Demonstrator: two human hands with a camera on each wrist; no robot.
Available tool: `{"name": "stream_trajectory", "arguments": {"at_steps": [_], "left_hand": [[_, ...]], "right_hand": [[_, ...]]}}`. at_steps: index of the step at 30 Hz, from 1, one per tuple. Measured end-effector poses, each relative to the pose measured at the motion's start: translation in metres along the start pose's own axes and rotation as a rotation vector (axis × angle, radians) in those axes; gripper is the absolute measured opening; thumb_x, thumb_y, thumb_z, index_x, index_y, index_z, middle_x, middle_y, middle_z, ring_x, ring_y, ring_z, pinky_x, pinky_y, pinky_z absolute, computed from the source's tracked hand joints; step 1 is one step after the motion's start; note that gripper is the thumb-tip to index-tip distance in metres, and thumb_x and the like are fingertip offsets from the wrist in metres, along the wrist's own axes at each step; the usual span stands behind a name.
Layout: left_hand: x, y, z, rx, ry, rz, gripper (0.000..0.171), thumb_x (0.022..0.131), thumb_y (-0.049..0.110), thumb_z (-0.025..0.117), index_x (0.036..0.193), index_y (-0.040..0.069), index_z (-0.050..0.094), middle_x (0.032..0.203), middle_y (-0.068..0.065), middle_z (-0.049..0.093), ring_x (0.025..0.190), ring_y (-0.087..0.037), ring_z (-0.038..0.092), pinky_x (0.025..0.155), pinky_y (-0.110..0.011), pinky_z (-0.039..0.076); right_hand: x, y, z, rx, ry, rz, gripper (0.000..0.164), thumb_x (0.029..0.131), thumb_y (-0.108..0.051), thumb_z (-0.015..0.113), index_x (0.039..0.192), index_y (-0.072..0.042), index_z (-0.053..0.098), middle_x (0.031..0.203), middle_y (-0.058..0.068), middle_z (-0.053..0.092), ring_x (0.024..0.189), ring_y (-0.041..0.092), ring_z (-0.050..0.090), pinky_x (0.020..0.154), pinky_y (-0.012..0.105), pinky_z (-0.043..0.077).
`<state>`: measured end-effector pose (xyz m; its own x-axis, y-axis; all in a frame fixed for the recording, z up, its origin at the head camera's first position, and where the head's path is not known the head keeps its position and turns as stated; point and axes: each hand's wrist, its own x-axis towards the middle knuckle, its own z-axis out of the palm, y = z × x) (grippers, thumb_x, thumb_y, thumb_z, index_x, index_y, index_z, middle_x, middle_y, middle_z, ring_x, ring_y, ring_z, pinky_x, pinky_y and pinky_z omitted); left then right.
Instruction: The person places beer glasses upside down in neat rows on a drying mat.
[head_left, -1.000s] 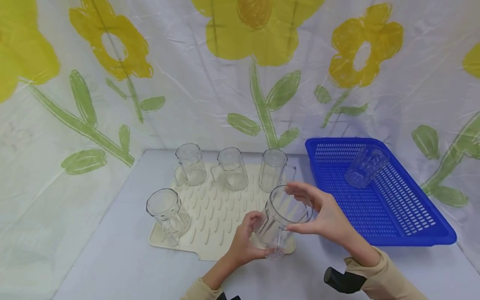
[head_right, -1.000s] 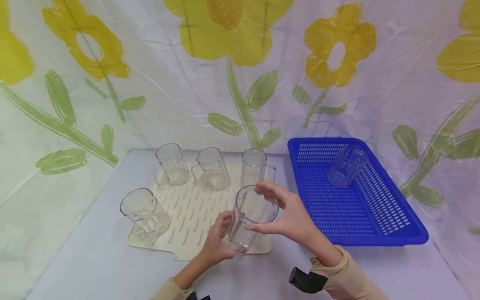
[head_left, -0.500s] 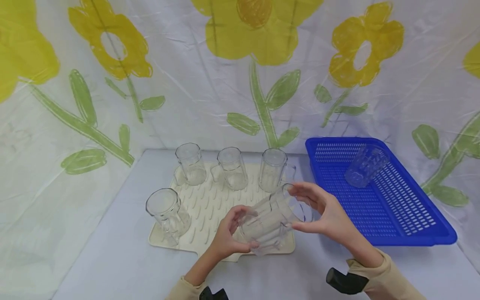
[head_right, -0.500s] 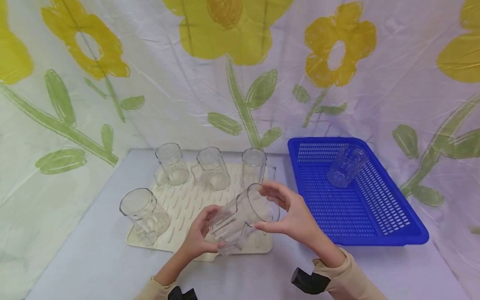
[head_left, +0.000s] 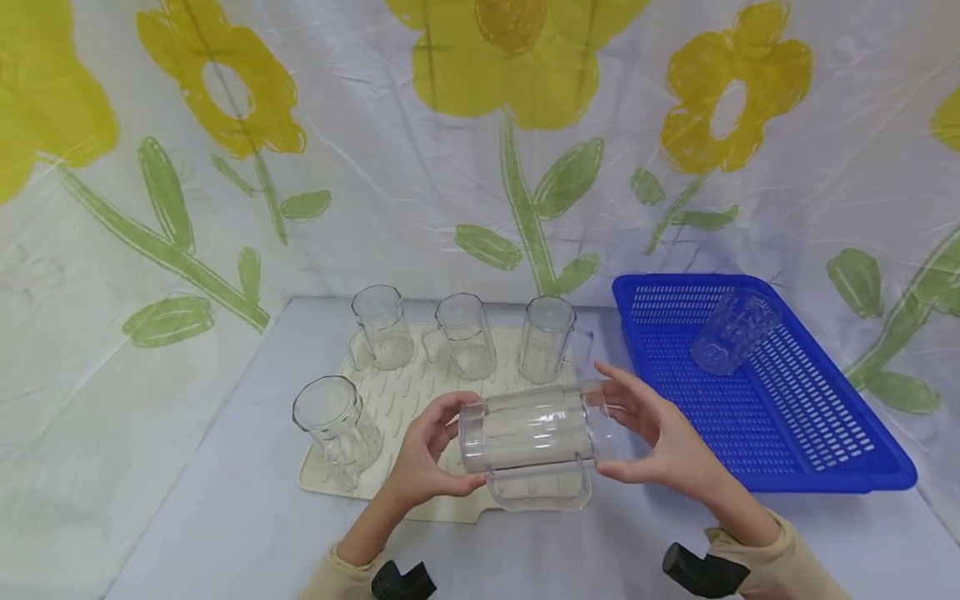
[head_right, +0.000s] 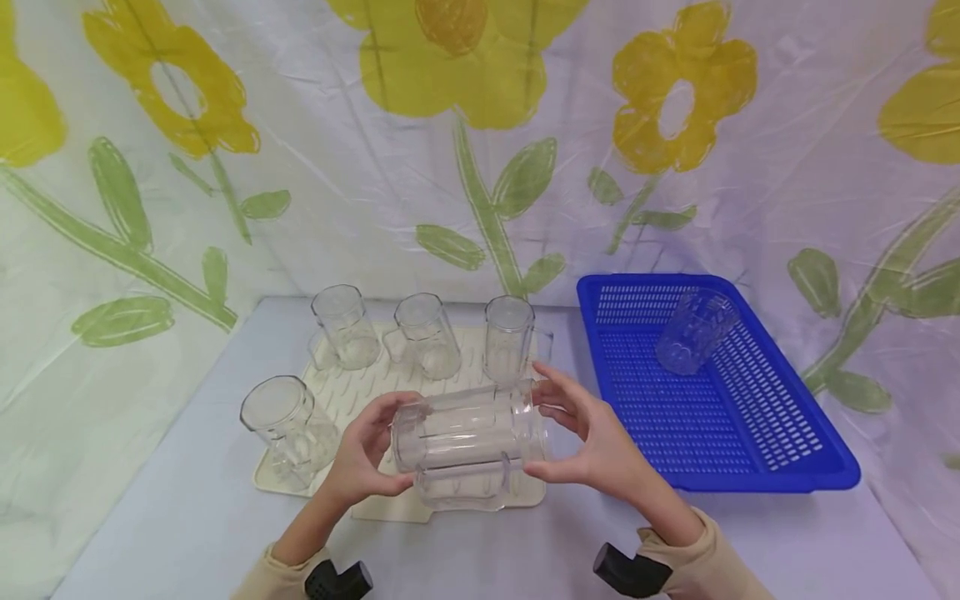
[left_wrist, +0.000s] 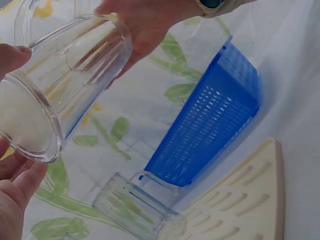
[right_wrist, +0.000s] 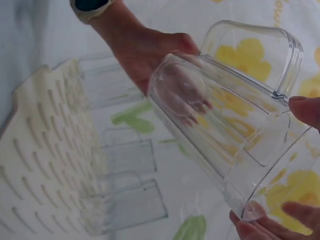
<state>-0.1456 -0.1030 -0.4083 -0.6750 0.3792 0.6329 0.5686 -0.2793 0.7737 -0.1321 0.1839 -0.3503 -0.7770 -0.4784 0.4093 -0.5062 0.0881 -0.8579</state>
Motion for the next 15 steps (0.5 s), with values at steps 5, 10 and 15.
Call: {"name": "stream_trajectory", "arguments": {"at_steps": [5,10,15], "left_hand": [[0.003,0.005,-0.001,-0.005,0.019,-0.016,0.073,0.065,0.008,0.077,0.118,-0.019,0.035,0.118,-0.012,0.047,0.108,-0.020,0.047,0.090,-0.033,0.040],[0.007,0.004,-0.003,-0.035,0.038,0.029,0.075,0.070,0.017,0.076,0.115,-0.025,0.032,0.120,-0.009,0.047,0.109,-0.018,0.047,0.091,-0.031,0.039],[0.009,0.004,-0.006,-0.062,0.057,0.028,0.076,0.071,0.017,0.076,0.113,-0.027,0.030,0.122,-0.005,0.047,0.113,-0.017,0.045,0.092,-0.028,0.038]], "right_hand": [[-0.004,0.005,0.002,0.010,-0.009,-0.044,0.085,0.061,0.015,0.074,0.134,0.003,0.033,0.122,0.015,0.047,0.111,0.017,0.046,0.092,0.021,0.035],[-0.008,0.013,0.010,0.064,0.025,-0.025,0.081,0.061,0.015,0.074,0.131,0.006,0.034,0.122,0.015,0.047,0.111,0.018,0.046,0.092,0.021,0.035],[-0.015,0.024,0.021,0.093,0.047,0.056,0.077,0.065,0.011,0.074,0.130,0.008,0.034,0.130,0.005,0.041,0.117,0.015,0.040,0.093,0.020,0.034]]}}
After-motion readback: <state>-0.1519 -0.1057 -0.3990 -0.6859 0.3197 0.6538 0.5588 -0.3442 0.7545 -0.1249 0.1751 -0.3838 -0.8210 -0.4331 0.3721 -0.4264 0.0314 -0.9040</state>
